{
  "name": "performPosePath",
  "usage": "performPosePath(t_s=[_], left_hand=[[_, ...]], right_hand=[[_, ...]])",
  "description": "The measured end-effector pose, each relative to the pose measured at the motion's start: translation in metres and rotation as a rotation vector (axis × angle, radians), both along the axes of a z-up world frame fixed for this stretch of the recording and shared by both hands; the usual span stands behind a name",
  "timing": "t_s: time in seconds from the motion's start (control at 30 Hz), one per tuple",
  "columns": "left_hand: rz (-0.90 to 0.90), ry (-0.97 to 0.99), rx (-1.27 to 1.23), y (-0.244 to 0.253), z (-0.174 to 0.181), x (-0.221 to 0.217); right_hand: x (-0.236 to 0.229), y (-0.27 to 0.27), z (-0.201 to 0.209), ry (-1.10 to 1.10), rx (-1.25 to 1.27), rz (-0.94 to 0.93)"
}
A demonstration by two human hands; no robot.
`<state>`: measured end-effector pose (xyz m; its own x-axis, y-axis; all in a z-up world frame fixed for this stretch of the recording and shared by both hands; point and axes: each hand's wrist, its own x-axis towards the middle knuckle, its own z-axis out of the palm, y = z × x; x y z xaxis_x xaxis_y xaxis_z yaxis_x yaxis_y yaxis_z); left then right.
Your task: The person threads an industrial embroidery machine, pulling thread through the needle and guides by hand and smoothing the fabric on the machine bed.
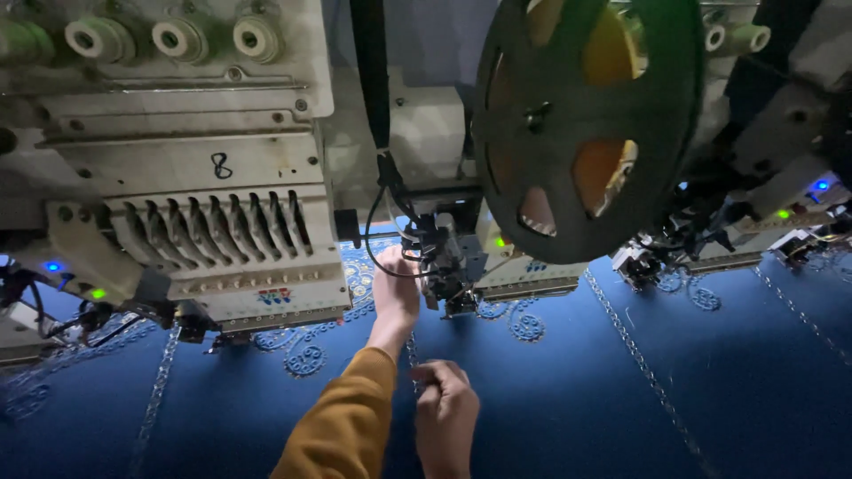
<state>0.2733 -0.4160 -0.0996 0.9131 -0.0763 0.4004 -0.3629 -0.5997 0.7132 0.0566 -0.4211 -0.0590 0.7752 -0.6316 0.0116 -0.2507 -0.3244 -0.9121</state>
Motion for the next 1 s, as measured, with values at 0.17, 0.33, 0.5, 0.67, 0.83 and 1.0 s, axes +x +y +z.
performPosePath(t_s=[0.17, 0.33, 0.5, 0.67, 0.83, 1.0], left_hand=[[-0.202, -0.411, 0.377, 0.02, -0.003, -0.019], [-0.258, -0.223, 0.261, 0.055, 0.005, -0.062], [-0.142, -0.154, 0.167, 0.072, 0.021, -0.101], [-0.12, -0.092, 0.237, 0.097, 0.028, -0.146], [-0.179, -0.016, 0.245, 0.149, 0.041, -0.221], [0.109, -0.347, 0.572, 0.197, -0.018, -0.281]], right_hand=[[-0.006, -0.005, 0.008, 0.028, 0.034, -0.113], [-0.01, 0.003, 0.014, -0.052, 0.016, -0.145], [-0.015, 0.0, -0.003, -0.079, -0.034, -0.134], [-0.009, 0.003, -0.016, -0.207, -0.262, 0.042], [-0.017, 0.015, -0.003, -0.204, -0.349, 0.194], [-0.031, 0.033, 0.006, -0.05, -0.486, 0.382]])
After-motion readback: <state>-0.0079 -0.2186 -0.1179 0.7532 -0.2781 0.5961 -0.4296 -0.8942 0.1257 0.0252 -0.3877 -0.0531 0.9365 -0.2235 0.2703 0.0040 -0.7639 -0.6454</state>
